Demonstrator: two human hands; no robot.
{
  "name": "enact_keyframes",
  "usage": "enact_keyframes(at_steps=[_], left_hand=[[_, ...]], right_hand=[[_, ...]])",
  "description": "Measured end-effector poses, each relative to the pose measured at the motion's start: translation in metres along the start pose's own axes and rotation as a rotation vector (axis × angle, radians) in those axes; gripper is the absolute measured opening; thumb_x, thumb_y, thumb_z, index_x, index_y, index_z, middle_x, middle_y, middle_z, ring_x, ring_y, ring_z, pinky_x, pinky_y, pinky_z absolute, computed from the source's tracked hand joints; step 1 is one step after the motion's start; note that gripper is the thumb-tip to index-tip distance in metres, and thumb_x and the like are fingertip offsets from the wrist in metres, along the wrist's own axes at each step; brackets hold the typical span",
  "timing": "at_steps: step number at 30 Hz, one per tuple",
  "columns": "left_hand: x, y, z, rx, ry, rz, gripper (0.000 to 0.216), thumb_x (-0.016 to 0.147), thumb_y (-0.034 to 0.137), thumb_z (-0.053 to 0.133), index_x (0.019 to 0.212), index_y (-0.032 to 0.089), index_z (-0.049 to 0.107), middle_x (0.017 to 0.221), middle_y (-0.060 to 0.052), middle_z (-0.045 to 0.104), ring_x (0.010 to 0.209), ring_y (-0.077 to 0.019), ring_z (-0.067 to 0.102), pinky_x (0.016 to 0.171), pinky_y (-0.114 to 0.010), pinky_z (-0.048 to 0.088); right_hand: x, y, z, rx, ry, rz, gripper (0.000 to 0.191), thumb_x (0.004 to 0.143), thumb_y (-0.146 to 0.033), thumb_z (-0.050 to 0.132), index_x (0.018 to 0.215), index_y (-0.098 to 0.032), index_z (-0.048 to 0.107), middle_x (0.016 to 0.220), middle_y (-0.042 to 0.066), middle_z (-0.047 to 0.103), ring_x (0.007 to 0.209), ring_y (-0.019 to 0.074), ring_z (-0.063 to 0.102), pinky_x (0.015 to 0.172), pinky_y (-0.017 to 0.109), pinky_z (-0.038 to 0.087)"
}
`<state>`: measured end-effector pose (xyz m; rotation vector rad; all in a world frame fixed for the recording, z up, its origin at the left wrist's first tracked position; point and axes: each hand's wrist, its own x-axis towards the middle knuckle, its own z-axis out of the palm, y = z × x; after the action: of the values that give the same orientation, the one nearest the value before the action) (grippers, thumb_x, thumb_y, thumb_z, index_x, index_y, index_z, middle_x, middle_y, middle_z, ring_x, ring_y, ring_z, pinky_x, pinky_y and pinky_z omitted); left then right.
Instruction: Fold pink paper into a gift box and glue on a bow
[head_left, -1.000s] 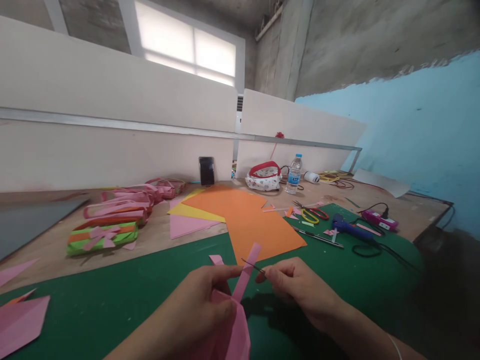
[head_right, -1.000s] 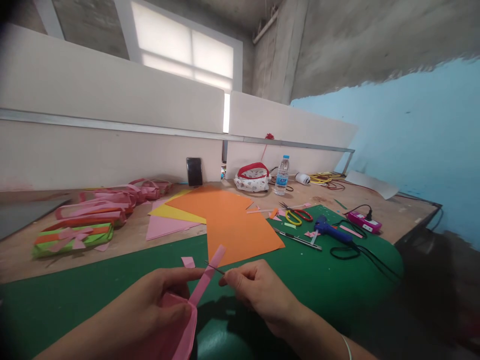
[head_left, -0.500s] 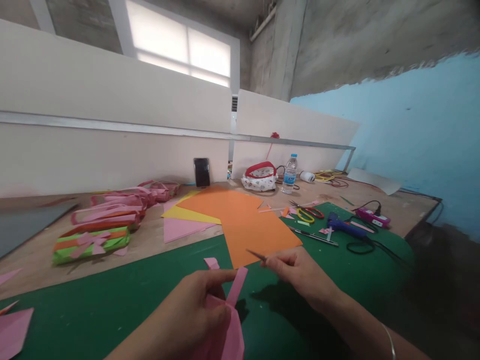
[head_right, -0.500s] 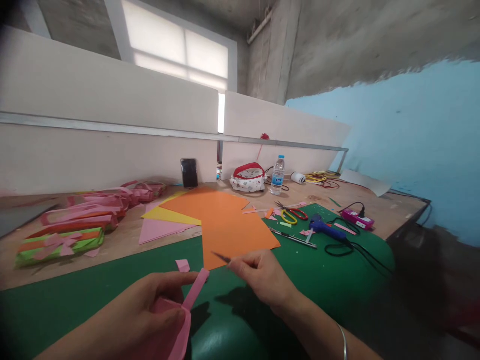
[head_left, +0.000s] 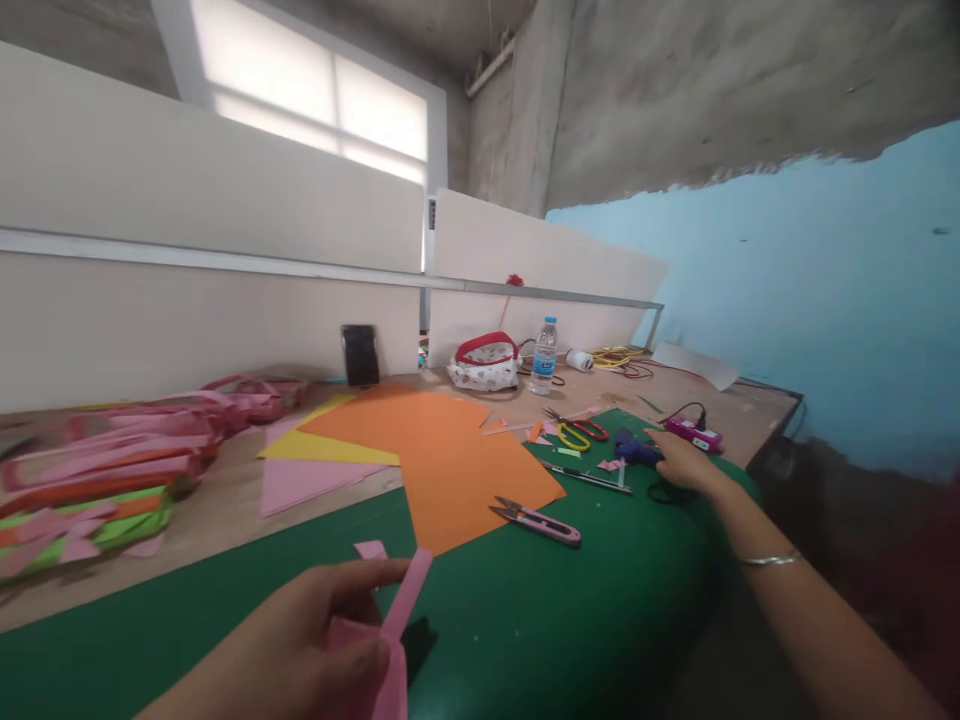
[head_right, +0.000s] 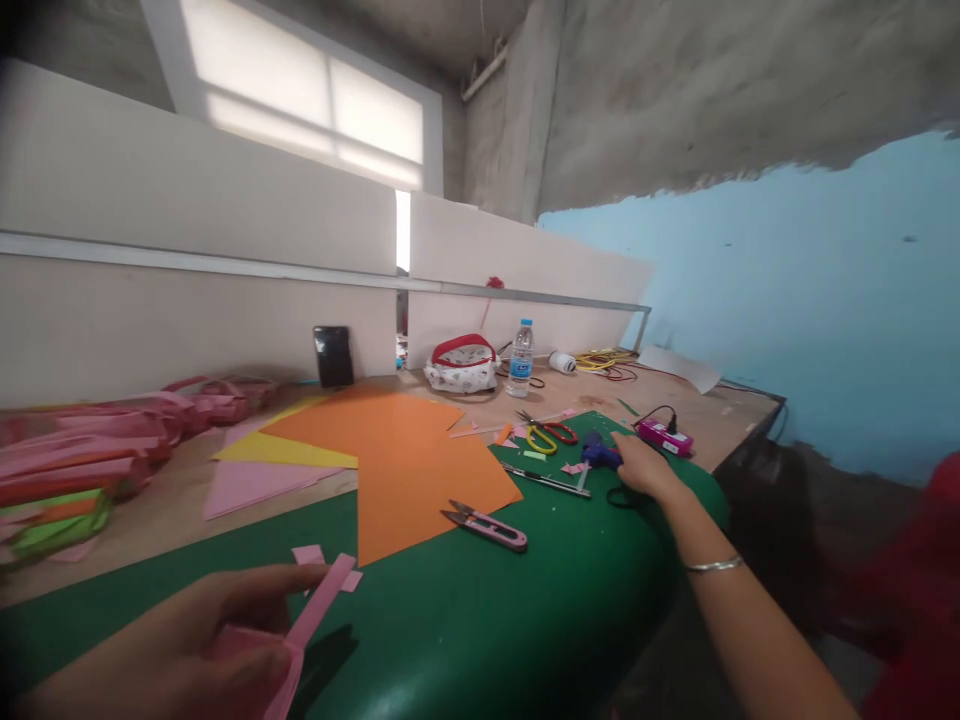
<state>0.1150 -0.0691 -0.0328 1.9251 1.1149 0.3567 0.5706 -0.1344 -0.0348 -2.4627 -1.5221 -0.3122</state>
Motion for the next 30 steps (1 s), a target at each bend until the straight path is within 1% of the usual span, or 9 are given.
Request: enact_keyframes(at_steps=[5,8,10,12,15,18,21,25,30], left_hand=[[-0.004,0.018,-0.009,0.043,-0.038,-0.063,0.060,0.057,0.020,0.047,0.116,0.021,0.062,0.067,0.004,0.060,0.060,-0.0142,0.057,0.057,-0.024,0.042],[-0.006,0.022,-0.010,0.017,-0.058,-0.094,0.060,0.057,0.019,0.047,0.116,0.022,0.061,0.062,0.005,0.057,0.057,-0.0134,0.055,0.055,-0.023,0.039],[-0.007,0.023,-0.009,0.005,-0.061,-0.105,0.060,0.057,0.017,0.047,0.115,0.024,0.062,0.063,0.005,0.057,0.060,-0.0144,0.057,0.057,-0.023,0.040],[-0.008,0.024,-0.010,-0.003,-0.091,-0.107,0.060,0.058,0.016,0.047,0.115,0.025,0.061,0.067,0.005,0.059,0.065,-0.0152,0.060,0.060,-0.024,0.042],[-0.009,0.024,-0.011,-0.009,-0.142,-0.089,0.061,0.059,0.014,0.046,0.118,0.023,0.060,0.070,0.004,0.061,0.068,-0.0155,0.060,0.061,-0.023,0.042],[-0.010,0.023,-0.012,-0.010,-0.155,-0.069,0.061,0.058,0.013,0.044,0.116,0.023,0.061,0.067,0.004,0.060,0.065,-0.0142,0.057,0.059,-0.023,0.040],[-0.011,0.022,-0.012,0.017,-0.149,-0.024,0.059,0.057,0.011,0.042,0.110,0.023,0.064,0.060,0.006,0.055,0.059,-0.0123,0.052,0.055,-0.022,0.036],[-0.012,0.022,-0.012,0.071,-0.104,0.021,0.059,0.056,0.009,0.041,0.107,0.024,0.066,0.062,0.005,0.058,0.061,-0.0128,0.053,0.057,-0.021,0.037],[-0.017,0.025,-0.013,0.054,-0.100,0.014,0.053,0.059,0.012,0.043,0.104,0.024,0.068,0.064,0.003,0.060,0.060,-0.0137,0.054,0.054,-0.021,0.037]], right_hand=[[0.013,-0.002,0.008,-0.046,-0.031,0.080,0.030,0.089,-0.028,0.056,0.115,-0.015,0.055,0.117,0.010,0.056,0.101,0.0228,0.058,0.084,0.044,0.049],[0.013,-0.016,-0.010,-0.016,0.016,0.123,0.029,0.080,-0.017,0.061,0.107,-0.007,0.062,0.112,0.019,0.057,0.106,0.0354,0.054,0.086,0.053,0.044],[0.004,-0.029,-0.025,0.051,0.032,0.099,0.035,0.075,-0.015,0.060,0.109,-0.006,0.063,0.111,0.021,0.059,0.107,0.0397,0.054,0.087,0.052,0.043],[-0.016,-0.048,-0.038,0.152,0.011,0.039,0.040,0.078,-0.024,0.058,0.116,-0.012,0.060,0.114,0.015,0.061,0.106,0.0344,0.056,0.088,0.044,0.045],[-0.059,-0.090,-0.050,0.358,-0.124,-0.091,0.039,0.087,-0.045,0.046,0.113,-0.021,0.063,0.109,0.005,0.067,0.097,0.0252,0.063,0.079,0.032,0.051],[-0.101,-0.136,-0.056,0.808,-0.454,-0.300,0.041,0.084,-0.050,0.051,0.106,-0.018,0.065,0.109,0.008,0.067,0.099,0.0279,0.062,0.083,0.036,0.049],[-0.120,-0.170,-0.057,0.840,-0.555,-0.386,0.040,0.082,-0.052,0.054,0.097,-0.017,0.066,0.098,0.009,0.068,0.090,0.0266,0.062,0.077,0.035,0.049],[-0.120,-0.185,-0.055,0.773,-0.568,-0.400,0.035,0.083,-0.050,0.053,0.090,-0.018,0.063,0.086,0.005,0.065,0.076,0.0208,0.057,0.067,0.030,0.048],[-0.118,-0.180,-0.049,0.765,-0.566,-0.362,0.032,0.083,-0.050,0.053,0.086,-0.019,0.062,0.079,0.002,0.061,0.070,0.0184,0.053,0.061,0.028,0.046]])
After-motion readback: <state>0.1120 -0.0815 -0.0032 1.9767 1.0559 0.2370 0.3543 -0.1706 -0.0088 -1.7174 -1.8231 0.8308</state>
